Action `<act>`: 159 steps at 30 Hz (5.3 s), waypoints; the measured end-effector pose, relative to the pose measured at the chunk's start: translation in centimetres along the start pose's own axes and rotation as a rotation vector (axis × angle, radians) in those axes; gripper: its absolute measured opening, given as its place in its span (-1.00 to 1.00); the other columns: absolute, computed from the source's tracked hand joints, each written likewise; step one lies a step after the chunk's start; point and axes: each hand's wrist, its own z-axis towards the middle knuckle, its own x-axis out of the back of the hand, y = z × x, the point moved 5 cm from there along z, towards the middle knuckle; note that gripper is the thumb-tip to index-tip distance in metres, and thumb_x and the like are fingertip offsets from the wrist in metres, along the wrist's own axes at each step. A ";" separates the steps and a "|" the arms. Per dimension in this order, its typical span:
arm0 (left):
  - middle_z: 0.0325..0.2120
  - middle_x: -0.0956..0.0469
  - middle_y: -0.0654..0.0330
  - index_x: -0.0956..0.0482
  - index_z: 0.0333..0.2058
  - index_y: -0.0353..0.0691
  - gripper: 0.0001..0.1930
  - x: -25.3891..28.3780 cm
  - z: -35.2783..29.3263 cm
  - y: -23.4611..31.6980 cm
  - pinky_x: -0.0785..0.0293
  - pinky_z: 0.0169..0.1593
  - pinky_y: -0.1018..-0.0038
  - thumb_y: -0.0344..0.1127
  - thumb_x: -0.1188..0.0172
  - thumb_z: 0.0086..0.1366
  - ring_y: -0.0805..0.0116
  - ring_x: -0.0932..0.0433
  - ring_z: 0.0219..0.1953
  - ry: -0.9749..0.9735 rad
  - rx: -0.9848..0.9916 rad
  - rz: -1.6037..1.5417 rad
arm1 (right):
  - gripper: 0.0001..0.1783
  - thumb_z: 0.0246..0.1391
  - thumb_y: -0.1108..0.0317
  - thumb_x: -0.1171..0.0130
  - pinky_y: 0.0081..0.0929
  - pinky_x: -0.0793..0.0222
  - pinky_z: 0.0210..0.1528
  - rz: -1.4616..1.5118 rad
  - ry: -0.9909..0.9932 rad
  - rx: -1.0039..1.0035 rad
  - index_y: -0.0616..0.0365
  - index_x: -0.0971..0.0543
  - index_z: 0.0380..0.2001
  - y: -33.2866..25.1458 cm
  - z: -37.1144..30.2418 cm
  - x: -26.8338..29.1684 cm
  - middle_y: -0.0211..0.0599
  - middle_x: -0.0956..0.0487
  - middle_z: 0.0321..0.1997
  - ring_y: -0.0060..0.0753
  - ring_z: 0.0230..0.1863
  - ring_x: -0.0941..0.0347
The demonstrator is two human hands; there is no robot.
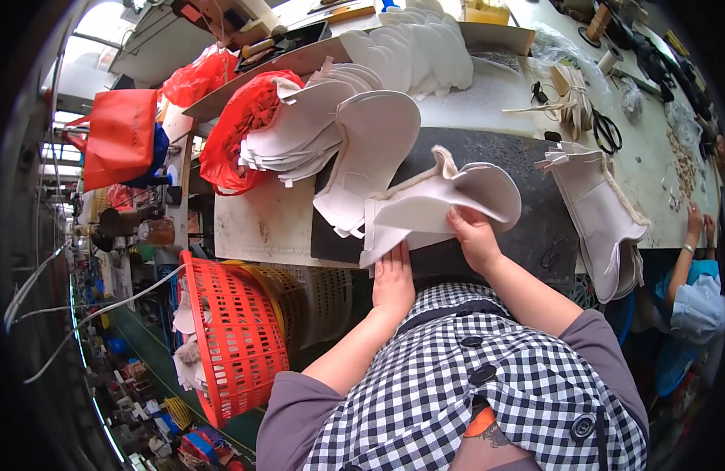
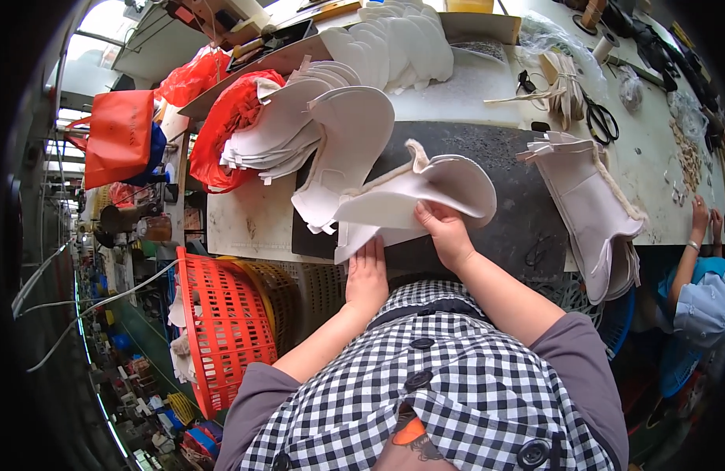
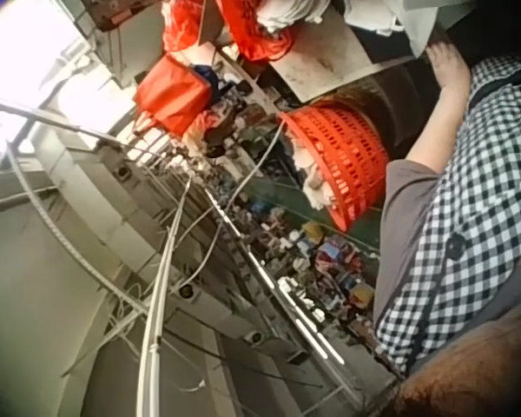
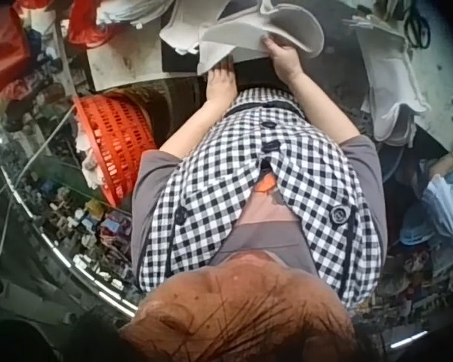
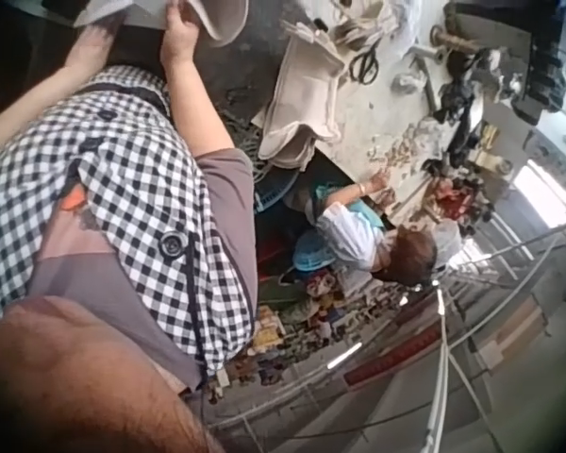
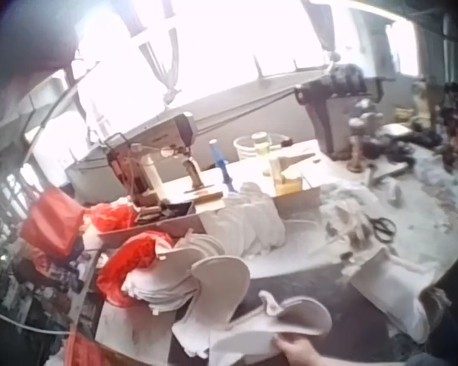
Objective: Inserting internal reinforcement paddings into the heel section of shoe upper components.
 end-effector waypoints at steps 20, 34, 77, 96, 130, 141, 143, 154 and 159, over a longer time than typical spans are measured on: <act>0.05 -0.37 -0.13 -0.31 0.15 -0.34 -0.45 1.6 2.5 -7.7 -0.48 0.04 0.28 -0.51 -0.05 0.12 -0.07 -0.46 0.03 0.366 0.015 -0.642 | -0.66 0.16 0.29 -0.08 -0.27 -0.40 -0.05 -1.024 -0.176 0.517 0.14 -0.43 -0.01 -1.6 1.6 -4.8 -0.09 -0.48 -0.06 -0.11 -0.02 -0.44; -0.03 -0.42 -0.16 -0.34 0.06 -0.43 -0.45 2.5 2.1 -8.5 -0.41 0.06 0.21 -0.43 0.00 0.01 -0.08 -0.47 -0.04 0.370 0.135 -0.986 | -0.63 0.10 0.13 -0.10 -0.25 -0.40 -0.04 -1.358 -0.052 0.489 0.07 -0.53 -0.08 -0.2 3.5 -2.0 -0.19 -0.56 -0.08 -0.11 -0.02 -0.47; -0.14 -0.43 0.05 -0.48 -0.05 -0.28 -0.61 0.8 2.6 -6.9 -0.44 -0.02 0.29 -0.59 -0.17 0.10 0.02 -0.47 -0.10 0.711 0.279 -0.948 | -0.55 0.05 0.05 -0.07 -0.32 -0.37 0.07 -1.748 -0.208 0.103 0.02 -0.50 -0.02 -1.2 4.1 -1.4 -0.21 -0.54 -0.03 -0.20 0.03 -0.45; -0.12 -0.37 0.04 -0.48 -0.05 -0.31 -0.67 -0.4 2.5 -6.6 -0.45 -0.03 0.34 -0.57 -0.17 0.17 0.07 -0.44 -0.10 0.816 0.378 -0.955 | -0.55 0.13 0.14 -0.04 -0.32 -0.32 0.16 -1.474 -0.139 0.306 0.06 -0.44 0.06 -0.8 2.5 -0.9 -0.14 -0.49 0.09 -0.19 0.15 -0.38; 0.22 -0.18 -0.20 -0.03 0.27 -0.49 -0.12 -0.4 3.9 -0.3 0.07 0.36 0.08 0.16 -0.04 0.25 -0.09 -0.13 0.30 0.193 -0.044 -0.500 | -0.72 0.21 0.24 0.08 -0.11 -0.41 -0.17 -1.531 -0.200 0.166 0.17 -0.56 -0.28 -1.7 5.1 -4.2 -0.04 -0.61 -0.26 0.00 -0.21 -0.53; 0.22 -0.20 -0.08 -0.21 0.29 -0.04 -0.29 1.0 3.9 -0.3 0.05 0.33 0.01 0.10 -0.09 0.21 -0.09 -0.10 0.29 0.135 -0.060 -0.527 | -0.84 0.18 0.46 0.05 -0.22 -0.37 -0.16 -1.423 -0.178 0.108 0.24 -0.53 -0.30 -2.7 2.1 1.7 -0.15 -0.54 -0.38 -0.12 -0.25 -0.48; 0.18 -0.25 -0.07 -0.27 0.26 0.07 -0.33 1.4 3.8 -0.4 0.01 0.29 -0.03 0.09 -0.11 0.19 -0.12 -0.15 0.25 0.206 -0.049 -0.523 | -0.81 0.21 0.42 0.05 -0.21 -0.33 -0.04 -1.402 -0.160 0.383 0.24 -0.51 -0.20 -1.8 1.3 0.5 -0.10 -0.55 -0.23 -0.07 -0.13 -0.46; -0.14 -0.43 0.04 -0.45 0.07 -0.13 -0.56 1.6 0.3 -0.6 -0.43 0.01 0.25 -0.34 -0.16 0.17 0.04 -0.44 -0.05 0.359 -0.218 -0.765 | -0.65 -0.08 0.44 -0.15 -0.18 -0.36 0.08 -1.370 -0.797 0.654 0.11 -0.54 -0.13 -4.0 -6.1 -4.5 -0.14 -0.51 -0.02 -0.07 0.01 -0.45; -0.11 -0.39 0.12 -0.47 -0.03 -0.13 -0.58 4.6 -1.4 -1.5 -0.42 0.01 0.31 -0.42 -0.21 0.07 0.15 -0.44 -0.05 0.671 -0.371 -0.683 | -0.24 -0.19 0.43 -0.22 -0.11 -0.01 0.41 -1.584 -0.601 0.606 0.24 -0.29 0.19 -3.8 -2.5 -6.4 -0.02 -0.26 0.30 0.01 0.37 -0.11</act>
